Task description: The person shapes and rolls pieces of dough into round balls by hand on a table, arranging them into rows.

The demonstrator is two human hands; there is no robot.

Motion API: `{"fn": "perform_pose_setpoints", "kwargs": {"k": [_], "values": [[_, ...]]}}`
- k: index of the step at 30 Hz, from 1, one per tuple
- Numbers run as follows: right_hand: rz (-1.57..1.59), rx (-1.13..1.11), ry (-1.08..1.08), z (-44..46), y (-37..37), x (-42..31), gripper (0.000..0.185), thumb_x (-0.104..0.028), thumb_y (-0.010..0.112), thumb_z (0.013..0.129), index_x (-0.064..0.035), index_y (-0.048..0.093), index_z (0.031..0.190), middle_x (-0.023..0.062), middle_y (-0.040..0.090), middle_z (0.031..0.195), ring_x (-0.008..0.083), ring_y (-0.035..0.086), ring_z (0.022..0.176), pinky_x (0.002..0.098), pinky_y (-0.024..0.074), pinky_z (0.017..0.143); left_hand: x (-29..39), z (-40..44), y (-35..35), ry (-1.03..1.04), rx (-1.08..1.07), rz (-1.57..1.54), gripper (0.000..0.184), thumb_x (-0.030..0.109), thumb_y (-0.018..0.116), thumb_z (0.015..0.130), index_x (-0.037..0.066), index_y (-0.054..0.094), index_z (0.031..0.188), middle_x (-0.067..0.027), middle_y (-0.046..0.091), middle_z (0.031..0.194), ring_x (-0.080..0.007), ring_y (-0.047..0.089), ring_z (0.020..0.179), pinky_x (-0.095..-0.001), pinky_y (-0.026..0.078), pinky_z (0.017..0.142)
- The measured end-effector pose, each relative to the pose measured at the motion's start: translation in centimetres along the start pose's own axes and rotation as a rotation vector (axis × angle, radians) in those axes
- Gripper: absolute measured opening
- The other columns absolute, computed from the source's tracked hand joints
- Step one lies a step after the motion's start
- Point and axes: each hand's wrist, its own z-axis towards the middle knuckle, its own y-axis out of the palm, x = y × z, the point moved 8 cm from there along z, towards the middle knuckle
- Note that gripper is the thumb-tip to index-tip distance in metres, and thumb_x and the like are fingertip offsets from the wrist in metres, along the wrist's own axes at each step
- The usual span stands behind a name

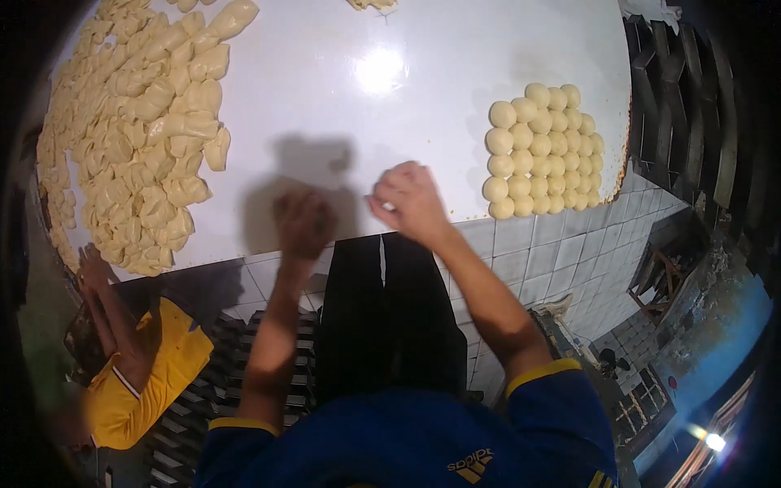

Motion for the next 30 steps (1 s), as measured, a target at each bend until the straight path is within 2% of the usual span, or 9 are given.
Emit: {"fn": "perform_pose_setpoints", "kwargs": {"k": [2, 6, 10, 14, 17, 22, 26, 28, 30], "values": [[-0.131, -0.067, 0.042, 1.1, -1.9, 4.1, 0.023, -0.021, 0.092, 0.092, -0.0155, 0.072, 0.083, 0.0001, 0.07, 0.093, 0.029, 0.063, 0.095, 0.0458, 0.05, 0.087, -2.4, 0.6, -1.4, 0.007, 0.009, 0.006, 0.015, 0.019, 0.084, 0.089, 0.015, 0.072, 0.097, -0.0052, 0.071, 0.103, -0.0348, 0.065, 0.109, -0.0531, 0.048, 0.099], [-0.115, 0.195, 0.075, 8.2, -0.5, 2.7, 0.023, -0.024, 0.088, 0.096, -0.0148, 0.071, 0.083, 0.0032, 0.067, 0.091, 0.0325, 0.062, 0.095, 0.0471, 0.0488, 0.085, -1.5, 7.9, -0.4, -0.08, 0.025, 0.081, 0.018, 0.019, 0.085, 0.087, 0.015, 0.071, 0.097, -0.0057, 0.07, 0.102, -0.0353, 0.064, 0.107, -0.0539, 0.047, 0.097], [0.075, 0.016, 0.101, 3.4, 2.3, -0.9, 0.023, -0.022, 0.089, 0.096, -0.0151, 0.07, 0.084, 0.0032, 0.067, 0.092, 0.0322, 0.062, 0.098, 0.0456, 0.0497, 0.087, 3.1, 3.1, 1.6, -0.03, 0.068, -0.087, 0.018, 0.019, 0.085, 0.088, 0.015, 0.07, 0.097, -0.0048, 0.07, 0.1, -0.0347, 0.063, 0.107, -0.0532, 0.047, 0.096], [-0.036, -0.06, 0.047, 1.6, -1.6, 3.6, 0.024, -0.023, 0.091, 0.094, -0.0161, 0.07, 0.084, 0.001, 0.067, 0.089, 0.0307, 0.062, 0.094, 0.0449, 0.0492, 0.086, -1.6, 0.6, -0.7, 0.062, -0.02, -0.046, 0.017, 0.019, 0.085, 0.089, 0.015, 0.07, 0.097, -0.0053, 0.071, 0.104, -0.0349, 0.064, 0.11, -0.0521, 0.048, 0.098], [-0.174, 0.122, 0.07, 7.2, -1.6, 4.1, 0.023, -0.025, 0.089, 0.096, -0.0157, 0.072, 0.085, 0.0016, 0.068, 0.091, 0.032, 0.062, 0.095, 0.0463, 0.0484, 0.086, -3.1, 7.0, -1.1, -0.162, -0.057, 0.15, 0.014, 0.019, 0.084, 0.091, 0.016, 0.072, 0.096, -0.0043, 0.072, 0.106, -0.0343, 0.066, 0.117, -0.0505, 0.049, 0.1], [0.044, 0.048, 0.115, 3.7, 2.8, -0.8, 0.022, -0.024, 0.09, 0.096, -0.0169, 0.072, 0.086, 0.0022, 0.071, 0.098, 0.0312, 0.063, 0.098, 0.0462, 0.0489, 0.086, 3.2, 3.9, 1.5, 0.02, 0.069, -0.027, 0.015, 0.015, 0.084, 0.086, 0.016, 0.071, 0.094, -0.0034, 0.067, 0.096, -0.033, 0.064, 0.101, -0.0536, 0.047, 0.092], [-0.082, -0.069, 0.047, 1.2, -1.0, 3.7, 0.023, -0.026, 0.092, 0.094, -0.0177, 0.072, 0.085, 0.0, 0.069, 0.093, 0.0294, 0.062, 0.095, 0.0447, 0.0481, 0.085, -1.4, 1.6, -1.3, 0.102, 0.043, -0.039, 0.015, 0.015, 0.083, 0.087, 0.015, 0.069, 0.093, -0.0052, 0.067, 0.098, -0.0335, 0.064, 0.101, -0.0538, 0.047, 0.093], [-0.222, 0.088, 0.043, 5.0, -2.4, 4.5, 0.022, -0.026, 0.091, 0.095, -0.0171, 0.073, 0.085, 0.0002, 0.068, 0.091, 0.03, 0.062, 0.094, 0.0454, 0.0479, 0.084, -3.6, 5.2, -2.2, -0.085, -0.012, 0.149, 0.016, 0.016, 0.083, 0.087, 0.014, 0.07, 0.095, -0.0076, 0.069, 0.103, -0.0351, 0.065, 0.108, -0.0529, 0.048, 0.099], [-0.126, 0.203, 0.061, 8.3, -0.4, 3.1, 0.021, -0.026, 0.088, 0.096, -0.0161, 0.073, 0.085, 0.0015, 0.067, 0.09, 0.0314, 0.061, 0.094, 0.0466, 0.048, 0.085, -1.3, 8.0, -0.4, -0.062, 0.013, 0.109, 0.015, 0.017, 0.082, 0.088, 0.014, 0.071, 0.098, -0.0069, 0.07, 0.105, -0.0359, 0.065, 0.112, -0.0534, 0.048, 0.102]]}}
